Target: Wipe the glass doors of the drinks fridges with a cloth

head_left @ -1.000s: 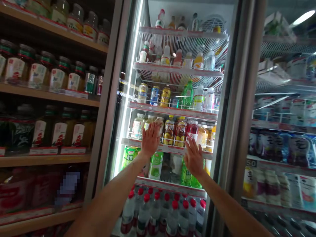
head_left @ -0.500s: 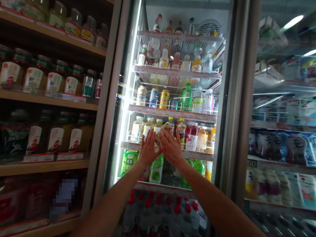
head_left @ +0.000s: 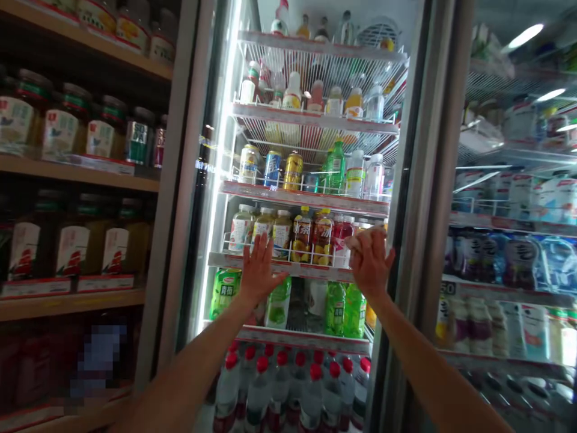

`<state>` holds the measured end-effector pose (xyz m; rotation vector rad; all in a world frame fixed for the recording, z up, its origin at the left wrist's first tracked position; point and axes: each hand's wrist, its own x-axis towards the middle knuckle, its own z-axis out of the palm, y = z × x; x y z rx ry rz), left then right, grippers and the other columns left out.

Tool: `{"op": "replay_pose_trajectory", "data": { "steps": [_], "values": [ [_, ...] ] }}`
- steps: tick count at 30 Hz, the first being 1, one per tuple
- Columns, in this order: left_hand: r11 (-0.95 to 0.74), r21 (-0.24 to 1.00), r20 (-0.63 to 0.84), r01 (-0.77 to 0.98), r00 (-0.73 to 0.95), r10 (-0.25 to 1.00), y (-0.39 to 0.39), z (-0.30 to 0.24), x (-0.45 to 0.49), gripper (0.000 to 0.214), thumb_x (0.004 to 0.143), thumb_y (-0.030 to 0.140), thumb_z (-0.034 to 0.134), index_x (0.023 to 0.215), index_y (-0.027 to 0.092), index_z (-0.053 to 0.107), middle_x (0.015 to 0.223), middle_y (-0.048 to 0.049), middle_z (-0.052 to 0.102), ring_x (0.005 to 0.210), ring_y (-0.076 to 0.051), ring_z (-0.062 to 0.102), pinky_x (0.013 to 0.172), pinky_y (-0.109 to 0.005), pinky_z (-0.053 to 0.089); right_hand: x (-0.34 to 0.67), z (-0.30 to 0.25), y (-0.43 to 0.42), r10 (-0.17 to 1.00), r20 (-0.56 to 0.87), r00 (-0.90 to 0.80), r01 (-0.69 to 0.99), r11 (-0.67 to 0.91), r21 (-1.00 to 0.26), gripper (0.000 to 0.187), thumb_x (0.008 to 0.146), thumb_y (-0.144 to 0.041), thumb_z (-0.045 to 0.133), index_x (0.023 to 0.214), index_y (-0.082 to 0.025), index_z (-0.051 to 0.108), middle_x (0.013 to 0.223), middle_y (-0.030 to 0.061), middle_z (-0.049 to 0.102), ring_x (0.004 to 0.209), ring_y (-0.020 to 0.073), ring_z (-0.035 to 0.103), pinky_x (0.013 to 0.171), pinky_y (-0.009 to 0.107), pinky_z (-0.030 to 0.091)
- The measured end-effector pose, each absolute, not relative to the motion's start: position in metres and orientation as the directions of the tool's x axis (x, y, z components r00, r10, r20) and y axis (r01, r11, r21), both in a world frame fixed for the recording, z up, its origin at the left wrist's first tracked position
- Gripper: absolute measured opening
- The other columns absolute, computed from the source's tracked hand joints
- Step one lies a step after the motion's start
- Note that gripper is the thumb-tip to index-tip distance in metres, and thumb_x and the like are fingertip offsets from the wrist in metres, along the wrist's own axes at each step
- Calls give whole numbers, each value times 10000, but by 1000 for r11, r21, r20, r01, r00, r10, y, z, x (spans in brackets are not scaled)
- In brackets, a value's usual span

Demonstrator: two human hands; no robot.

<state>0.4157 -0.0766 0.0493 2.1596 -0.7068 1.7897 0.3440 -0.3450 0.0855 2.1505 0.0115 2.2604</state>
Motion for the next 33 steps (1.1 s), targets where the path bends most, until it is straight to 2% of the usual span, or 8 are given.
{"op": "replay_pose_trajectory", "data": {
  "steps": [2,7,10,12,18,24,26,33],
  "values": [
    [-861,-74,977,-504,137,-164,-83,48,416,937,775,644,488,1448,102,124,1497,-207,209,1411,-301,104,1125,-521,42,342,83,-348,-33,998,-53,7,-999,-33,428,875,-247,407,1296,-200,472,1459,152,334,1356,296,287,1057,585,192],
    [-859,-73,978,-506,135,-162,-85,48,415,936,782,657,465,1449,95,128,1491,-222,210,1405,-317,128,1118,-539,65,353,72,-283,253,963,98,154,-959,236,423,850,-309,489,1268,-247,500,1493,102,282,1395,285,187,1098,550,160],
    [-855,-64,974,-515,154,-166,-82,50,413,902,798,644,449,1451,103,141,1495,-212,209,1403,-312,140,1121,-535,65,353,71,-279,336,934,119,160,-935,316,398,830,-326,530,1220,-249,534,1473,94,326,1393,274,196,1106,544,140],
    [-853,-60,973,-518,161,-166,-82,50,413,902,798,648,445,1453,108,139,1498,-206,205,1405,-309,133,1123,-533,62,346,71,-304,293,952,88,110,-953,283,348,847,-278,500,1190,-250,549,1464,94,345,1379,256,247,1097,544,160],
    [-854,-42,970,-519,183,-160,-85,48,413,912,793,656,444,1455,112,131,1502,-198,198,1407,-315,117,1117,-549,73,331,80,-369,-76,995,-65,-13,-997,-77,338,861,-184,394,1147,-172,574,1477,167,292,1350,317,301,1031,592,246],
    [-857,-55,973,-513,167,-162,-83,48,410,884,811,623,448,1457,114,122,1502,-197,197,1405,-305,135,1123,-529,76,349,79,-308,245,969,33,106,-965,241,362,859,-172,436,1189,-228,573,1474,95,325,1392,279,213,1095,541,188],
    [-858,-61,972,-510,165,-167,-81,47,410,873,819,618,440,1459,123,113,1502,-191,201,1405,-301,138,1124,-525,82,347,76,-312,277,960,49,110,-956,270,359,858,-172,445,1188,-234,573,1472,87,334,1383,267,241,1102,534,178],
    [-844,-41,974,-535,168,-153,-85,43,412,870,821,613,443,1464,139,97,1506,-178,196,1408,-297,109,1131,-529,58,328,67,-385,-78,993,-88,-8,-997,-79,385,871,-188,412,1234,-178,537,1482,165,282,1353,323,290,1016,577,298]
  ]
}}
